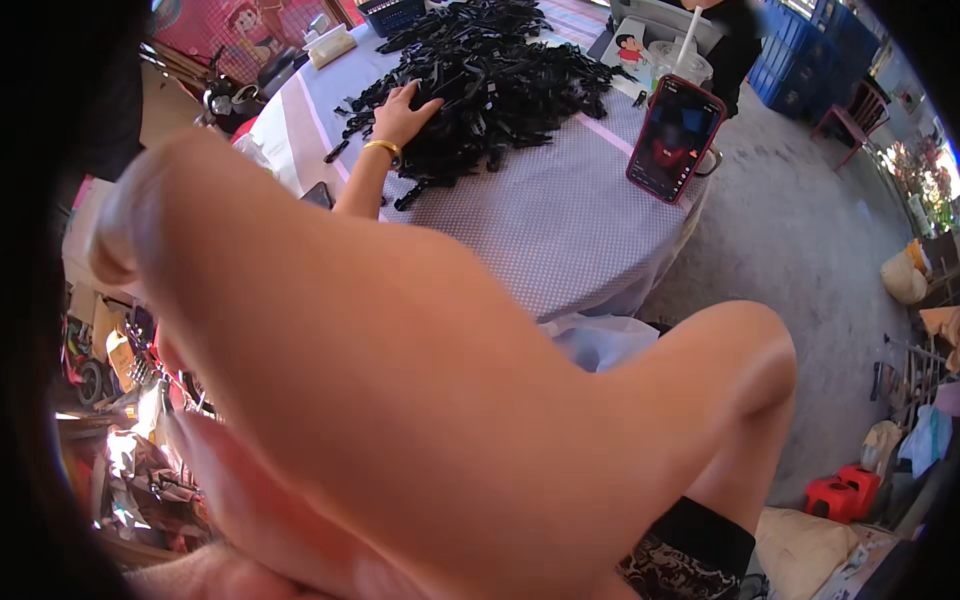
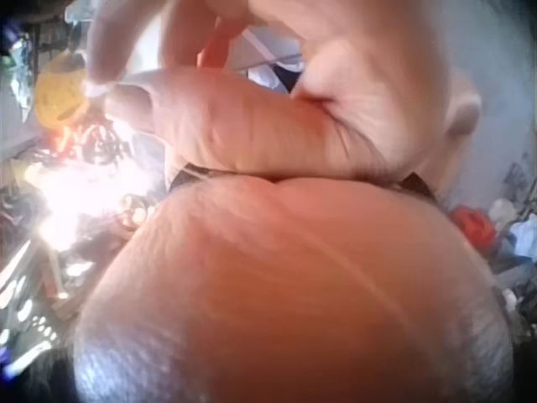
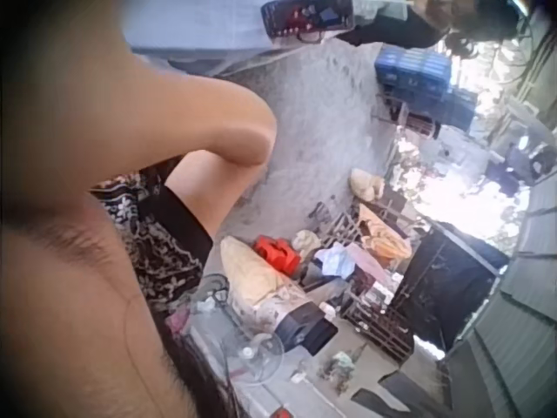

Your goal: The person assembles black plastic components by hand, taking pieces from a pile, snapping them together, and stacking the assembled parts on the table.

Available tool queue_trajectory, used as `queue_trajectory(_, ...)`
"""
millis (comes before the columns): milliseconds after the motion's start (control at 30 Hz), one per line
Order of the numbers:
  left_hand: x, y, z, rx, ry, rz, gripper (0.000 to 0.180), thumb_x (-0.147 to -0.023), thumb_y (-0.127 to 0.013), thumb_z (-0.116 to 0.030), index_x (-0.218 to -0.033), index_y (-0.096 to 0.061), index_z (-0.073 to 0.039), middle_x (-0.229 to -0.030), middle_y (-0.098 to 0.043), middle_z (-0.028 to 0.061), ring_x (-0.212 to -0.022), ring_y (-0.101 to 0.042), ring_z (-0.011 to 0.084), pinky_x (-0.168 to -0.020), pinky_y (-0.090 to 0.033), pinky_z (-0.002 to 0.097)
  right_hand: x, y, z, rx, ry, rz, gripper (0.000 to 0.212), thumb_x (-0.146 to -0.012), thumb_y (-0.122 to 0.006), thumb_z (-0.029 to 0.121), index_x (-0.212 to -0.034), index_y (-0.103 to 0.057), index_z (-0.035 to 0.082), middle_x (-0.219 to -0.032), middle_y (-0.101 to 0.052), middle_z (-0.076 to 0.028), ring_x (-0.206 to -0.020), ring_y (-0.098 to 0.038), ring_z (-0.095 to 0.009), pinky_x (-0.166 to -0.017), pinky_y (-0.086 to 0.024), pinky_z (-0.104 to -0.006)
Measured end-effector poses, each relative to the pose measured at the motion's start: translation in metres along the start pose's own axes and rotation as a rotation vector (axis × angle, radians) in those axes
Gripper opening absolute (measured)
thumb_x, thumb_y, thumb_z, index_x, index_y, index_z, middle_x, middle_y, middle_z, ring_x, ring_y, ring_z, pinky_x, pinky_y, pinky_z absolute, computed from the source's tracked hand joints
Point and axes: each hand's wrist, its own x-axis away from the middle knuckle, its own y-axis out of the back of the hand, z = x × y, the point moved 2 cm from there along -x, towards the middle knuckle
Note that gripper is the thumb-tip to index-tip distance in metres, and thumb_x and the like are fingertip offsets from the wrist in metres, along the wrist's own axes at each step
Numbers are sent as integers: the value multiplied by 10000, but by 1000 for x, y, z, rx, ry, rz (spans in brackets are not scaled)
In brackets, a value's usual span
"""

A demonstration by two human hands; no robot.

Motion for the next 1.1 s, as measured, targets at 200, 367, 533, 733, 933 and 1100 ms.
queue_trajectory(200, 28, 10, -3, 245, -114, -139, 524, -766, -595, -363, -1182, -532, -50, -1120, -575, 154, -1016, -558, 301, -861, -451, 368, -3, 0, -3, -193, -198, -22, 484, -800, -569, 212, -1198, -404, -10, -895, -571, -205, -609, -535, -157, -578, -452, -240)
queue_trajectory(367, 51, 23, -15, 218, -103, -3, 592, -697, -599, -378, -1224, -496, -129, -1123, -572, 119, -986, -553, 356, -863, -441, 386, -16, 1, -39, -108, -22, 78, 200, -864, -449, 73, -1004, -551, -28, -786, -591, -124, -627, -533, -126, -587, -449, -225)
queue_trajectory(533, 78, 36, -29, 221, -252, -39, 520, -742, -584, -329, -1218, -496, -139, -1088, -581, 89, -902, -542, 356, -828, -432, 387, -22, 44, -187, 550, -160, -27, 216, -802, -603, 126, -988, -604, 17, -852, -642, -109, -773, -615, -187, -756, -484, -297)
queue_trajectory(733, 111, 37, -43, 179, -226, -264, 420, -780, -580, -277, -1165, -535, -115, -1137, -575, 71, -948, -529, 374, -850, -425, 409, 15, 48, -288, 1338, -103, 177, 625, -743, -619, 477, -1260, -447, 170, -1342, -332, -192, -1255, -293, -376, -971, -317, -504)
queue_trajectory(933, 116, 40, -44, 150, -120, -377, 354, -830, -552, -278, -1158, -558, -145, -1271, -475, 94, -1216, -307, 428, -983, -216, 591, 9, 27, -277, 1256, -7, 232, 465, -721, -661, 268, -1151, -551, 130, -1274, -420, -168, -1202, -366, -328, -958, -306, -474)
queue_trajectory(1100, 117, 60, -50, 191, -247, -484, 302, -830, -569, -204, -1124, -575, -136, -1201, -503, 126, -1187, -379, 350, -1009, -216, 542, 7, 28, -267, 1352, 231, 106, 350, -666, -661, 174, -1006, -623, 98, -1161, -504, -104, -1127, -435, -245, -946, -314, -437)
